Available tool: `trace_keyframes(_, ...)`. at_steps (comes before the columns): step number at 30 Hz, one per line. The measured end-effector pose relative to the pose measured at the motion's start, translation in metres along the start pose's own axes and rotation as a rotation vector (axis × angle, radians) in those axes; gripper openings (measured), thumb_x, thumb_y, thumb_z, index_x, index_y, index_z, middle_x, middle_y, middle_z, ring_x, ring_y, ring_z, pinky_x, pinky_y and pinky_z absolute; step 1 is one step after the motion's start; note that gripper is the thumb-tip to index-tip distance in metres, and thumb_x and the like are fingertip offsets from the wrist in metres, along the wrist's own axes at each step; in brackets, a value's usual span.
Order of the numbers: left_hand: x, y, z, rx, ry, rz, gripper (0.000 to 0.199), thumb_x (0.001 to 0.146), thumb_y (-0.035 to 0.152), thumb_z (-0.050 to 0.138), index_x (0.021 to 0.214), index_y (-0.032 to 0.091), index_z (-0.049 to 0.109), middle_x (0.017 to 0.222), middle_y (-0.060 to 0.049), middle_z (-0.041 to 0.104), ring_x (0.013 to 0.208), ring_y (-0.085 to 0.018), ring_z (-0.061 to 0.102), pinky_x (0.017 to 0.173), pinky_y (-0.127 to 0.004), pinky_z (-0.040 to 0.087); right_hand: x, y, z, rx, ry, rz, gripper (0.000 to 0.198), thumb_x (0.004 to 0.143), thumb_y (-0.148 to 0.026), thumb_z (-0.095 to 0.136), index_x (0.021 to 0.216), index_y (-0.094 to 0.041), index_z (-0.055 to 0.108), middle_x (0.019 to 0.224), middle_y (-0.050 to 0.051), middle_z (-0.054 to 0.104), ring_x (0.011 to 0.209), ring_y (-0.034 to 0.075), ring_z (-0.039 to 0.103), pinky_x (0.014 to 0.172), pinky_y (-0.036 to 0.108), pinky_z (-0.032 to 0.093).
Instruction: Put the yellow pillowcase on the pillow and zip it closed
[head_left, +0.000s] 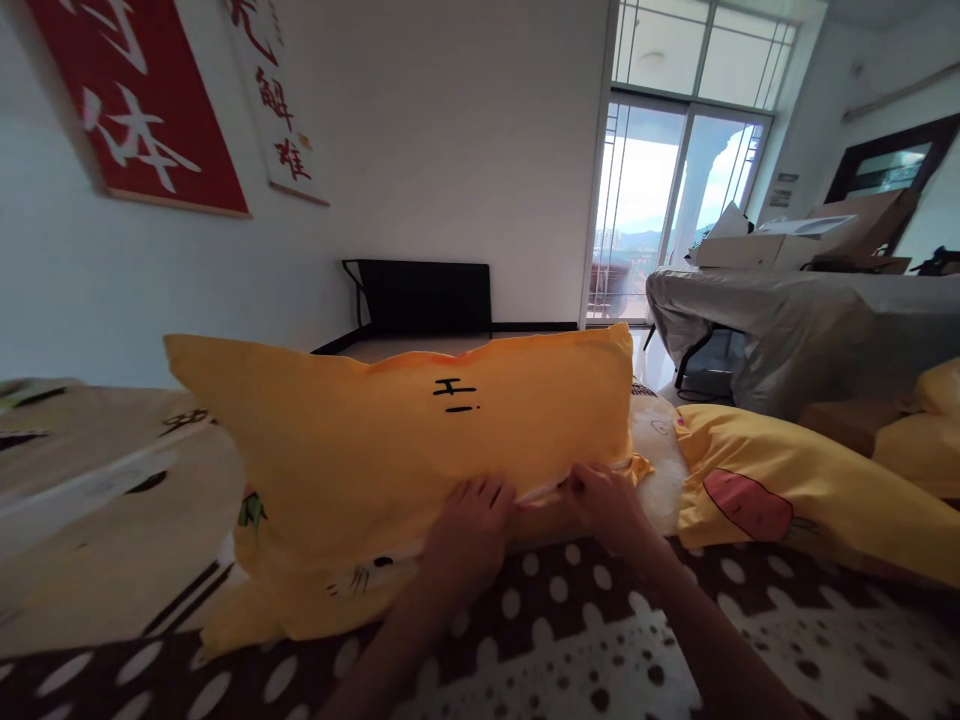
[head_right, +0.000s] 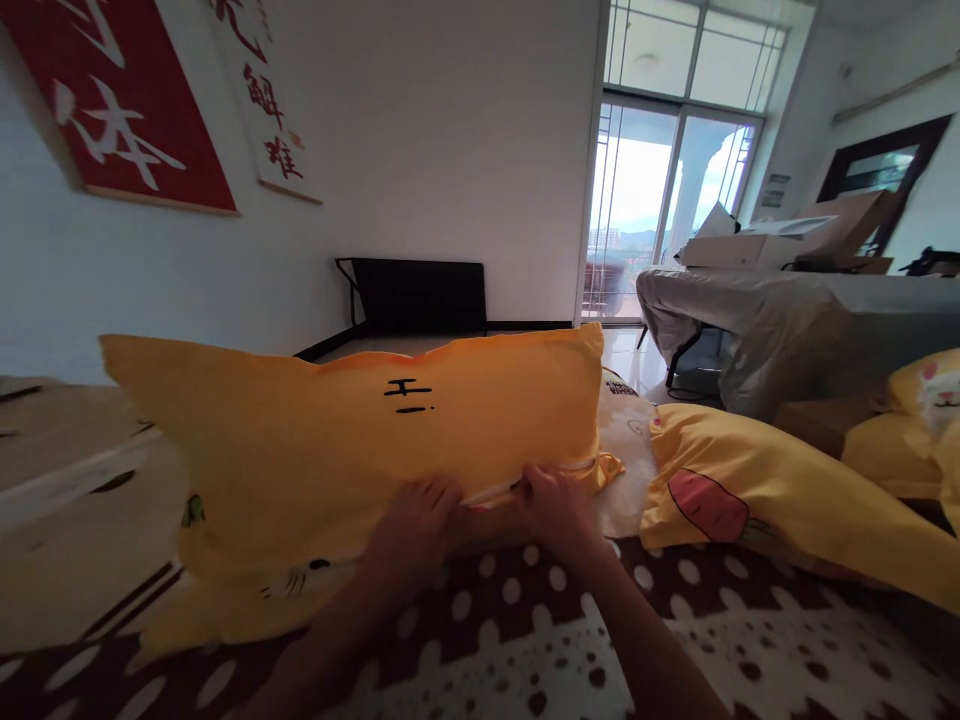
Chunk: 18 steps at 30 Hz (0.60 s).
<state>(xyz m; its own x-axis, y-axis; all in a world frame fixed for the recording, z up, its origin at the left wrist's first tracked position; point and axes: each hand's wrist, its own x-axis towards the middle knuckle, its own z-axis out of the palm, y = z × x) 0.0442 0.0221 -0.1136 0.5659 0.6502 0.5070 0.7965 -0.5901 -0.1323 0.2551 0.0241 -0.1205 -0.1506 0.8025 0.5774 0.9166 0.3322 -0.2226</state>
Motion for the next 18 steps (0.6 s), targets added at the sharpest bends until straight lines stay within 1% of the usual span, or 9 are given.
trace_keyframes(5, -0.001, 0.001, -0.002, -0.017, -0.057, -0.006, 0.014, 0.084, 0.011, 0.040, 0.087, 0.016, 0.053, 0.090, -0.009, 0.056, 0.084, -0.025, 0.047, 0.074, -0.038, 0.036, 0.005, 0.006, -0.008, 0.027, 0.017, 0.001, 0.008, 0.075, -0.013, 0.054, 0.068, -0.017, 0.055, 0.073, 0.003, 0.061, 0.075, 0.016, 0.053, 0.066, 0.025, 0.032)
trace_keyframes(7, -0.001, 0.001, -0.003, -0.031, -0.070, -0.006, 0.014, 0.083, 0.010, 0.040, 0.086, 0.016, 0.052, 0.090, -0.009, 0.056, 0.084, -0.025, 0.047, 0.074, -0.039, 0.036, 0.005, 0.009, -0.012, 0.048, 0.013, 0.004, 0.009, 0.074, -0.011, 0.053, 0.068, -0.016, 0.056, 0.075, 0.003, 0.060, 0.077, 0.016, 0.053, 0.067, 0.025, 0.033)
trace_keyframes(10, 0.000, 0.001, -0.006, -0.051, -0.086, -0.016, 0.015, 0.083, 0.010, 0.039, 0.086, 0.016, 0.053, 0.090, -0.009, 0.056, 0.084, -0.025, 0.047, 0.074, -0.039, 0.037, 0.006, 0.017, -0.018, 0.094, -0.017, 0.024, 0.012, 0.077, -0.013, 0.052, 0.066, -0.016, 0.056, 0.075, 0.003, 0.060, 0.074, 0.014, 0.052, 0.065, 0.024, 0.032)
trace_keyframes(13, 0.001, 0.002, -0.008, -0.055, -0.110, -0.023, 0.016, 0.080, 0.008, 0.041, 0.086, 0.015, 0.053, 0.092, -0.010, 0.057, 0.086, -0.025, 0.048, 0.076, -0.040, 0.038, 0.007, 0.028, -0.021, 0.078, -0.031, 0.125, 0.010, 0.074, -0.014, 0.053, 0.065, -0.016, 0.056, 0.070, 0.001, 0.057, 0.065, 0.012, 0.048, 0.059, 0.024, 0.028)
trace_keyframes(15, 0.001, 0.003, -0.008, -0.062, -0.117, -0.018, 0.018, 0.079, 0.008, 0.040, 0.087, 0.015, 0.054, 0.094, -0.011, 0.057, 0.087, -0.026, 0.048, 0.077, -0.041, 0.038, 0.007, 0.036, -0.021, 0.081, -0.036, 0.173, 0.010, 0.073, -0.016, 0.053, 0.064, -0.016, 0.056, 0.067, 0.000, 0.056, 0.061, 0.011, 0.046, 0.058, 0.024, 0.027)
trace_keyframes(18, 0.001, 0.003, -0.008, -0.066, -0.138, -0.020, 0.020, 0.080, 0.008, 0.039, 0.090, 0.015, 0.055, 0.096, -0.011, 0.057, 0.089, -0.026, 0.049, 0.079, -0.042, 0.039, 0.007, 0.045, -0.019, 0.135, -0.070, 0.182, 0.011, 0.074, -0.020, 0.052, 0.065, -0.017, 0.057, 0.064, 0.000, 0.057, 0.061, 0.011, 0.047, 0.060, 0.024, 0.028)
